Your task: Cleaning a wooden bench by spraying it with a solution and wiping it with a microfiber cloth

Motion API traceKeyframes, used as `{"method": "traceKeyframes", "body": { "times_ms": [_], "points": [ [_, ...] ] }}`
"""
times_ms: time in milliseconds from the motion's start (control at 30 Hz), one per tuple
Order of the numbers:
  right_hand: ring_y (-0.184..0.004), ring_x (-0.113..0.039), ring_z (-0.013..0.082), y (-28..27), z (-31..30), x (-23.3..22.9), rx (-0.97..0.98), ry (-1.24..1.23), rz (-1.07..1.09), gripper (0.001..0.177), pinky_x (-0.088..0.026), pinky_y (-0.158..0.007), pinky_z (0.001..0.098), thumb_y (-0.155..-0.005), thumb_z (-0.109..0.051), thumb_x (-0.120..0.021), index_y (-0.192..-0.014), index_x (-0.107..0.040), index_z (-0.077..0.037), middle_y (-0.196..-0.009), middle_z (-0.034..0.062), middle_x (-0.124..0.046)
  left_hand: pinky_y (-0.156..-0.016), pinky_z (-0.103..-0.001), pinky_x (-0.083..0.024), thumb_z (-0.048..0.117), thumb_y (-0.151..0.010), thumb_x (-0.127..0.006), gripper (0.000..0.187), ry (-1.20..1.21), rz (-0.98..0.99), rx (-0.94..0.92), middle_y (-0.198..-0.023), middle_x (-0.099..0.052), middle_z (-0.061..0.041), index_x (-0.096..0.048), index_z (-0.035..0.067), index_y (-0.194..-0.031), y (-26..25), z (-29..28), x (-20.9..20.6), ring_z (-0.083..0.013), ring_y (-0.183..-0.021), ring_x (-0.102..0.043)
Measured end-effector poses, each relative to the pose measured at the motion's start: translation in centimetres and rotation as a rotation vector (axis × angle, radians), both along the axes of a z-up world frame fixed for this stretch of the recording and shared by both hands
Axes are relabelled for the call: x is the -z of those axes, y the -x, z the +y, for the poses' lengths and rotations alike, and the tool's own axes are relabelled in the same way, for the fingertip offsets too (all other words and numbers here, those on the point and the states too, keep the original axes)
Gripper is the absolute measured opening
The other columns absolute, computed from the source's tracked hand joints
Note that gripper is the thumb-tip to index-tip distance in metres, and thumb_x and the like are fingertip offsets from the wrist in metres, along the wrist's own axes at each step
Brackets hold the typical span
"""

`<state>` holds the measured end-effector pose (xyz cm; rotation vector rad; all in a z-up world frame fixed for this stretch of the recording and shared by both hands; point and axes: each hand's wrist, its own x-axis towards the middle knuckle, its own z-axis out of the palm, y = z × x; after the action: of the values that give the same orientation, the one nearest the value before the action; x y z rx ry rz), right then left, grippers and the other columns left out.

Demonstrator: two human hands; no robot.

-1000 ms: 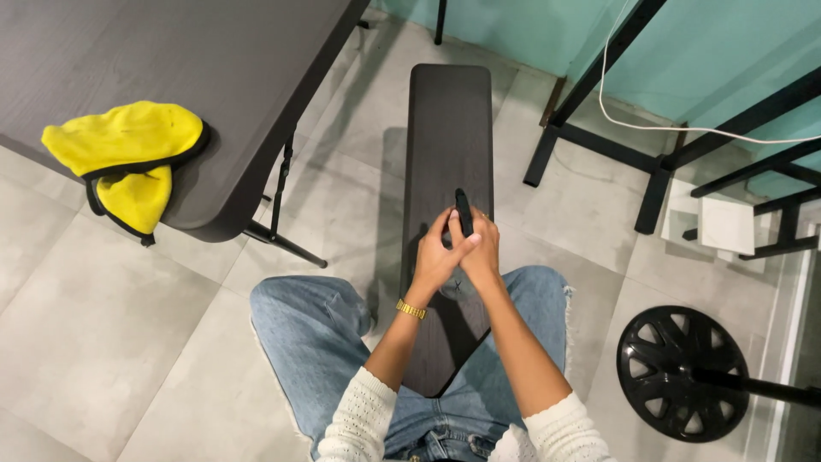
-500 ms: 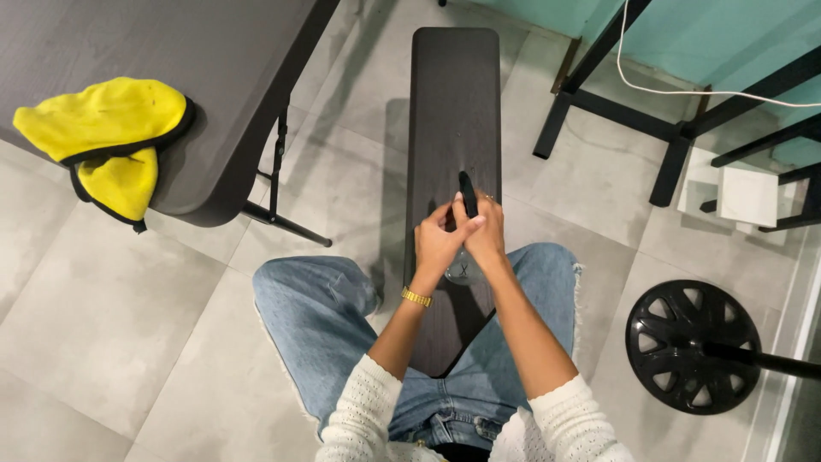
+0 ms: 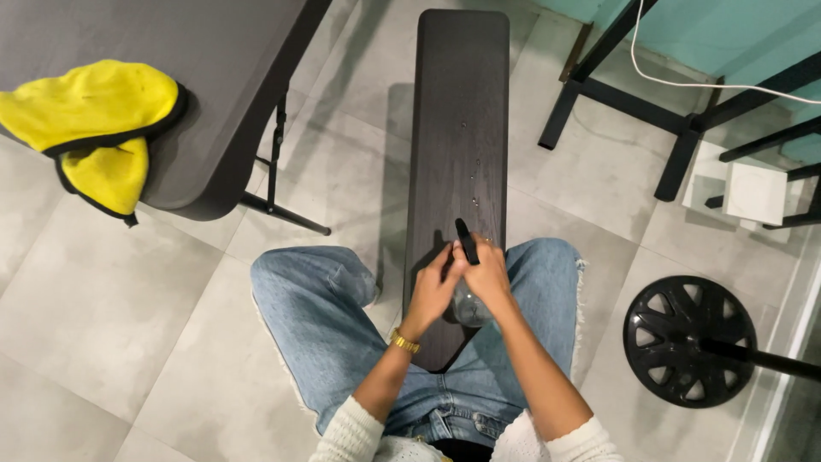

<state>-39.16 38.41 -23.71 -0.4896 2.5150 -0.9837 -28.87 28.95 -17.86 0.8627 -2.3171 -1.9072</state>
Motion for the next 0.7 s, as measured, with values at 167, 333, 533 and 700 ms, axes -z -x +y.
{"method": "traceKeyframes", "body": {
  "times_ms": [167, 333, 533, 700],
  "points": [
    [-0.094, -0.071, 0.0453, -0.8, 0.2, 0.7, 0.060, 0.041, -0.039, 0.040, -0.055, -0.075, 0.0512, -0.096, -0.041, -0.064, -0.099, -0.070, -0.001, -0.086, 0.0278, -0.071, -0.092, -0.048, -0.059, 0.039, -0.105, -0.056, 0.037, 0.037, 0.007, -0.021, -0.114, -0.075, -0.017, -0.071, 0.010, -0.122, -1.3, -0.3, 5.3, -0.0382, -0.112, -0.069],
    [-0.067, -0.069, 0.0356, -0.8, -0.2, 3.2, 0.125, -0.062, -0.200, 0.051, -0.050, -0.060, 0.0416, -0.089, -0.047, -0.065, -0.064, -0.072, -0.003, -0.059, 0.0197, -0.066, -0.090, -0.046, -0.059, 0.020, -0.098, -0.068, 0.014, 0.110, 0.089, -0.200, -0.098, -0.075, -0.020, -0.069, 0.006, -0.097, -1.7, -0.5, 8.2, -0.0409, -0.103, -0.071],
    [-0.072, -0.074, 0.0298, -1.2, 0.8, 4.9, 0.159, -0.032, -0.273, 0.046, -0.053, -0.064, 0.0379, -0.089, -0.048, -0.061, -0.065, -0.074, -0.010, -0.058, 0.0093, -0.070, -0.084, -0.046, -0.060, 0.021, -0.094, -0.075, 0.022, 0.182, 0.058, -0.320, -0.093, -0.075, -0.020, -0.061, 0.005, -0.088, -2.6, -0.7, 9.4, -0.0403, -0.095, -0.073],
    [-0.086, -0.075, 0.0347, -2.1, 1.5, 4.9, 0.161, -0.005, -0.212, 0.039, -0.056, -0.073, 0.0418, -0.091, -0.043, -0.063, -0.086, -0.075, -0.006, -0.076, 0.0121, -0.077, -0.080, -0.042, -0.061, 0.024, -0.092, -0.079, 0.028, 0.221, 0.068, -0.315, -0.087, -0.073, -0.016, -0.060, 0.006, -0.081, -3.0, -0.4, 10.0, -0.0366, -0.091, -0.074]
  ]
}}
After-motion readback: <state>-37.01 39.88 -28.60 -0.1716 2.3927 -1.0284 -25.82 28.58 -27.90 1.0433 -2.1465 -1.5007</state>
